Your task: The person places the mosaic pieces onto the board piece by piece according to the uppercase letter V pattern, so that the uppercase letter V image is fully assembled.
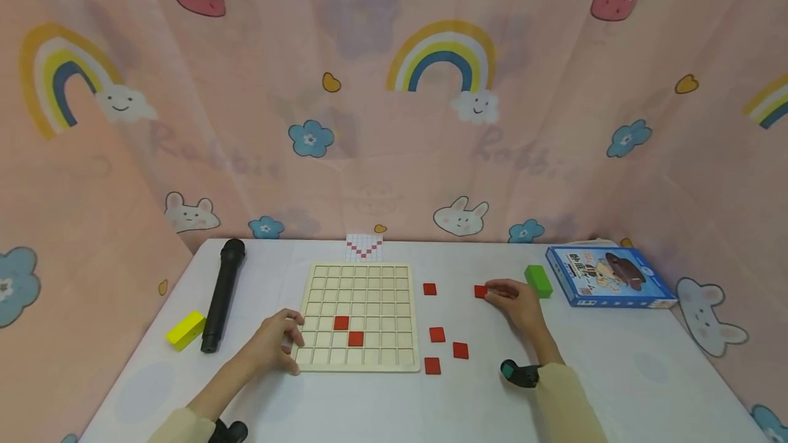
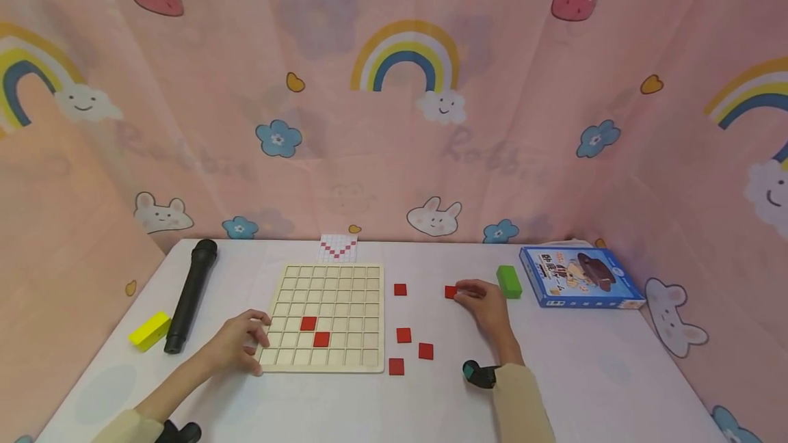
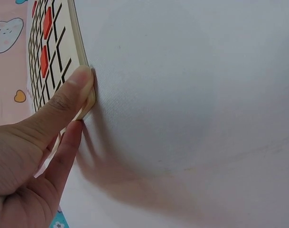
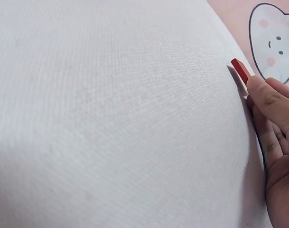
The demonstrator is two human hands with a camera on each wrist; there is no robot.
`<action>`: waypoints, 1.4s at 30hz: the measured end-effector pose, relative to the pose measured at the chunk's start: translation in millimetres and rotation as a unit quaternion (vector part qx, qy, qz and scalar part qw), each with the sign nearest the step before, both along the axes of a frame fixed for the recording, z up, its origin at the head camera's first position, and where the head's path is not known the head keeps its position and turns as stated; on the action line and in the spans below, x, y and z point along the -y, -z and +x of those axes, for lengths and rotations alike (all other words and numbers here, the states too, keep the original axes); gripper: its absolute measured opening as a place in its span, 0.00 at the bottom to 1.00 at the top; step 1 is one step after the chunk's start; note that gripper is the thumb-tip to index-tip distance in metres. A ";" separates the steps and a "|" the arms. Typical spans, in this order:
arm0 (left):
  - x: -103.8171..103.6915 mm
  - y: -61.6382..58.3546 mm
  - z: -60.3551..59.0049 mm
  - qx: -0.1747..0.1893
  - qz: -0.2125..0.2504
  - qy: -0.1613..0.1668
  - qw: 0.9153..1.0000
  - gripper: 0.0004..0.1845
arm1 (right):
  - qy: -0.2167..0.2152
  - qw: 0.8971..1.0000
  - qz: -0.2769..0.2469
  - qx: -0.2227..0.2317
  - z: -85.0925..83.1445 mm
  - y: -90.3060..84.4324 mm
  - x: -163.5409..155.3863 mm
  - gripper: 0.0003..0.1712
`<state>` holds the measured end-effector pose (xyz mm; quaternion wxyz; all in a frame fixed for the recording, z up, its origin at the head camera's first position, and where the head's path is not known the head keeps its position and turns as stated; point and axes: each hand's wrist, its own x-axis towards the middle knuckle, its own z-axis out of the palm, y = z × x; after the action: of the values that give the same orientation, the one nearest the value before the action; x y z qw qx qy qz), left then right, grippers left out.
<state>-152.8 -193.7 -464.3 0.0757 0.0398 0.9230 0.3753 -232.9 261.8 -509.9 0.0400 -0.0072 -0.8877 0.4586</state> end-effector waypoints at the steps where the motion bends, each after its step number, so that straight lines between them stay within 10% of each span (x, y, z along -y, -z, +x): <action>1: 0.5 0.1 0.0 -0.003 0.000 0.003 1.000 0.23 | 0.002 1.000 -0.003 0.000 0.4 0.2 -0.3 0.18; 42: -0.5 -5.1 5.0 -0.011 0.013 0.008 1.000 0.23 | 0.030 0.996 -0.075 0.036 13.3 -11.1 6.8 0.19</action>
<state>-147.8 -193.1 -459.2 0.0675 0.0519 0.9186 0.3858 -219.6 254.9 -498.8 0.0216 -0.0534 -0.8509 0.5221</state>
